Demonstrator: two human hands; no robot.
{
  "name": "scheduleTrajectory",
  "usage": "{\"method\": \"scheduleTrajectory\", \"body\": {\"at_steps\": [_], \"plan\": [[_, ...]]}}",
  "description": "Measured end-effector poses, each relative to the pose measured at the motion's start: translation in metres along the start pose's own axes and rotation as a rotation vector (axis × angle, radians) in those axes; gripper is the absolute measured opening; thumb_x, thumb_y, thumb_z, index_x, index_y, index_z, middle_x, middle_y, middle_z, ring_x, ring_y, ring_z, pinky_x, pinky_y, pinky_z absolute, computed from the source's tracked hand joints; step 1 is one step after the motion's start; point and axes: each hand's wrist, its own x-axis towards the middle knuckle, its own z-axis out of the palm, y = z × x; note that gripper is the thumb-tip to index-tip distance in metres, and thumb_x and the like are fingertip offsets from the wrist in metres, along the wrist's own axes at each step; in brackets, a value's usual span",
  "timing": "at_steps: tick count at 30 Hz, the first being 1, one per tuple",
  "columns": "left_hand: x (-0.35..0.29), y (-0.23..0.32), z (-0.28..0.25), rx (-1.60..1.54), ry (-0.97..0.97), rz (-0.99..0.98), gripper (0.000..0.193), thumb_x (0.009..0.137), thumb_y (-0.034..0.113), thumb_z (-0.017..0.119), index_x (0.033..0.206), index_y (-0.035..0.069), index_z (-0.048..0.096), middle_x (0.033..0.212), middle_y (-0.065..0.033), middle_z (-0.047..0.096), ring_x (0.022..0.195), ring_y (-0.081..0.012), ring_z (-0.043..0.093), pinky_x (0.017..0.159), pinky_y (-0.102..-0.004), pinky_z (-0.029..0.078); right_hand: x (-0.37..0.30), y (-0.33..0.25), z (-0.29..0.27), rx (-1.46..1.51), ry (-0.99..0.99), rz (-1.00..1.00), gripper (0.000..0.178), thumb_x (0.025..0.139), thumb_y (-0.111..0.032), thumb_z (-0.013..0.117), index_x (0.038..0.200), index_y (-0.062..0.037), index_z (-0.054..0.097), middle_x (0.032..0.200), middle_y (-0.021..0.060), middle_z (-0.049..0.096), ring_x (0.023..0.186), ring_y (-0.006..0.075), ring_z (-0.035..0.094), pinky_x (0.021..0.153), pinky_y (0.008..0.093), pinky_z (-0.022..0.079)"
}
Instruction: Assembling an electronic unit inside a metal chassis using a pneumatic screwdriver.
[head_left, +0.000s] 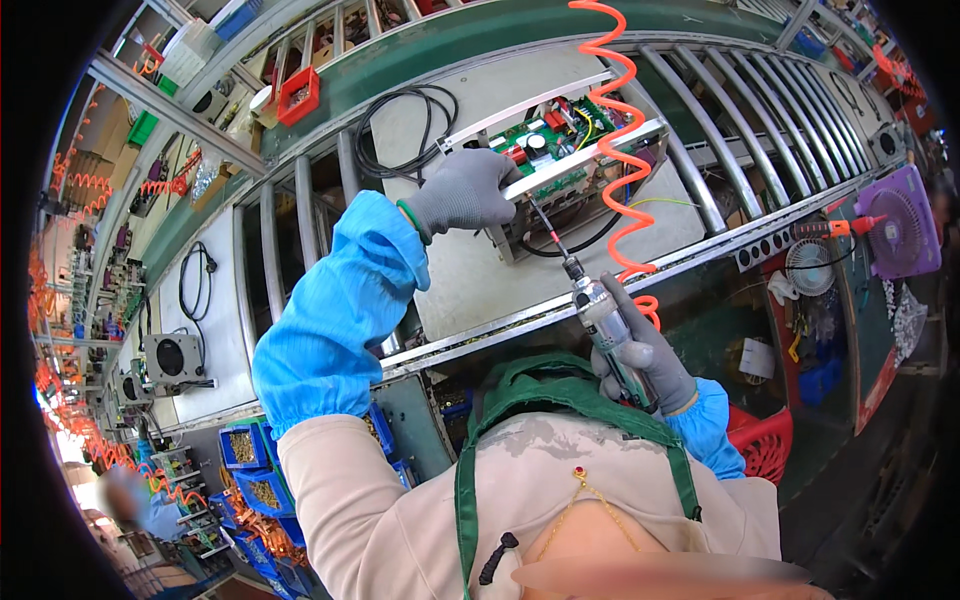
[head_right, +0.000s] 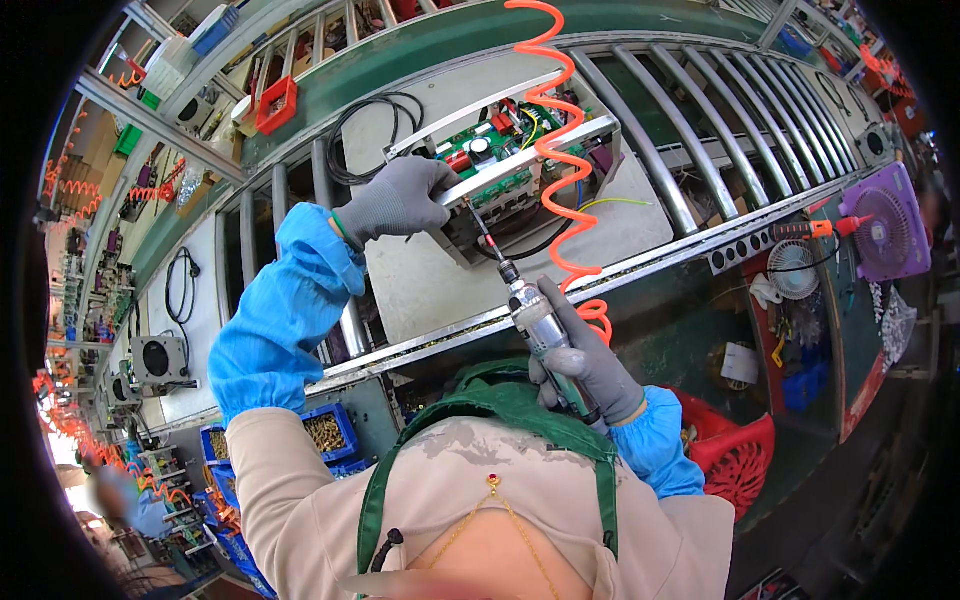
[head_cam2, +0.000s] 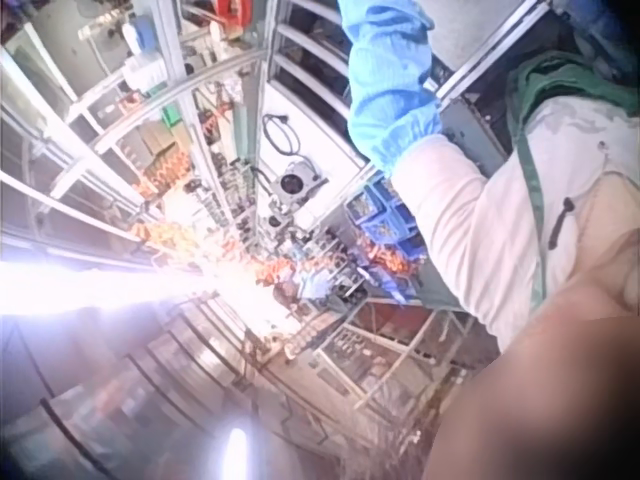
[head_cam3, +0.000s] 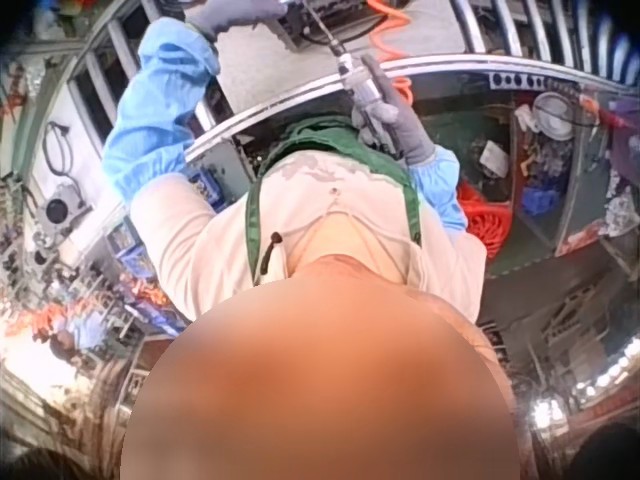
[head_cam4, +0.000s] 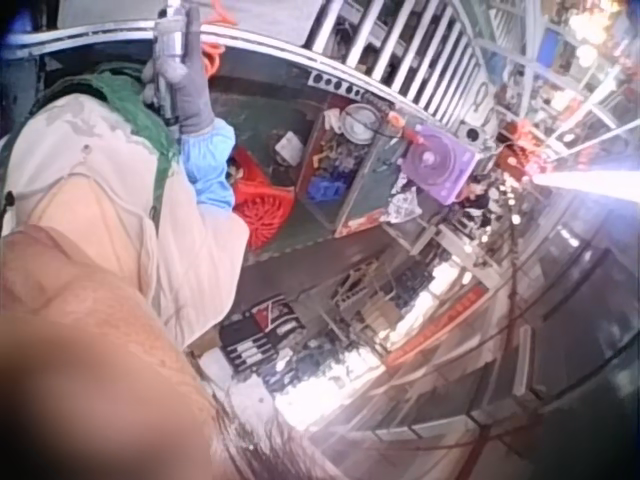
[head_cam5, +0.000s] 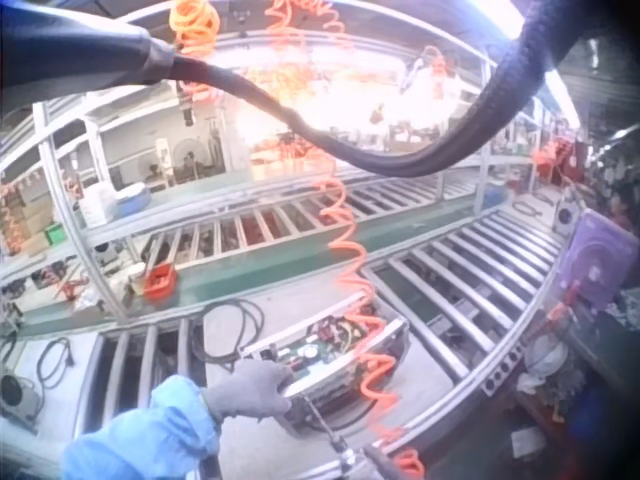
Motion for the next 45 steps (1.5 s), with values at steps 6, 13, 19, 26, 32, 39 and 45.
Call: {"method": "scheduleTrajectory", "body": {"at_steps": [6,13,19,26,32,39,45], "plan": [[0.006,-0.030,0.008,-0.042,0.100,0.346,0.030,0.090,0.024,0.057,0.113,0.011,0.070,0.099,-0.0167,0.070,0.094,-0.0332,0.068,0.080,-0.0435,0.053,-0.004,-0.007,0.006,-0.036,0.025,0.005,0.100,0.074,-0.016,0.064,0.161,-0.0240,0.017,0.098,0.0149,0.059,0.062,0.0174,0.060,0.053,0.0304,0.054],[0.010,-0.039,0.012,0.131,0.258,0.549,0.027,0.098,0.024,0.048,0.114,0.011,0.065,0.093,-0.0185,0.068,0.090,-0.0367,0.066,0.079,-0.0481,0.051,-0.002,-0.011,0.006,-0.043,0.030,0.030,0.100,0.074,-0.016,0.063,0.161,-0.0235,0.017,0.100,0.0154,0.059,0.063,0.0178,0.061,0.052,0.0303,0.054],[0.006,-0.019,-0.002,0.055,0.057,0.235,0.032,0.100,0.027,0.045,0.117,0.009,0.065,0.086,-0.0193,0.068,0.087,-0.0362,0.068,0.077,-0.0493,0.051,0.000,-0.008,0.005,-0.029,0.011,0.022,0.100,0.074,-0.017,0.064,0.161,-0.0242,0.016,0.097,0.0162,0.059,0.062,0.0177,0.061,0.051,0.0311,0.054],[0.000,-0.006,0.003,0.037,0.069,0.125,0.045,0.088,0.040,0.057,0.107,0.001,0.070,0.089,-0.0189,0.071,0.084,-0.0305,0.071,0.078,-0.0404,0.054,-0.004,-0.003,0.011,-0.019,0.045,-0.003,0.100,0.074,-0.021,0.065,0.161,-0.0244,0.015,0.092,0.0163,0.059,0.059,0.0188,0.060,0.052,0.0323,0.054],[-0.001,-0.004,0.000,-0.076,0.069,0.149,0.052,0.089,0.045,0.057,0.105,-0.003,0.070,0.081,-0.0176,0.069,0.074,-0.0264,0.068,0.070,-0.0387,0.052,-0.002,0.001,0.011,-0.040,0.069,-0.021,0.099,0.075,-0.020,0.065,0.161,-0.0242,0.016,0.090,0.0158,0.058,0.059,0.0186,0.059,0.052,0.0334,0.054],[-0.004,0.002,-0.009,-0.244,0.044,0.030,0.083,0.098,0.071,0.030,0.105,-0.003,0.067,0.082,-0.0156,0.065,0.074,-0.0270,0.061,0.069,-0.0398,0.048,0.001,0.006,0.003,0.052,-0.027,-0.029,0.101,0.076,-0.024,0.070,0.161,-0.0248,0.016,0.108,0.0148,0.054,0.070,0.0178,0.060,0.053,0.0344,0.056],[-0.008,0.006,-0.011,-0.234,0.034,0.020,0.085,0.099,0.069,0.020,0.126,0.000,0.062,0.116,-0.0273,0.065,0.108,-0.0429,0.061,0.097,-0.0479,0.044,0.003,0.005,0.008,0.024,0.029,-0.026,0.098,0.077,-0.017,0.066,0.161,-0.0248,0.016,0.108,0.0151,0.055,0.068,0.0183,0.061,0.052,0.0340,0.056]]}}
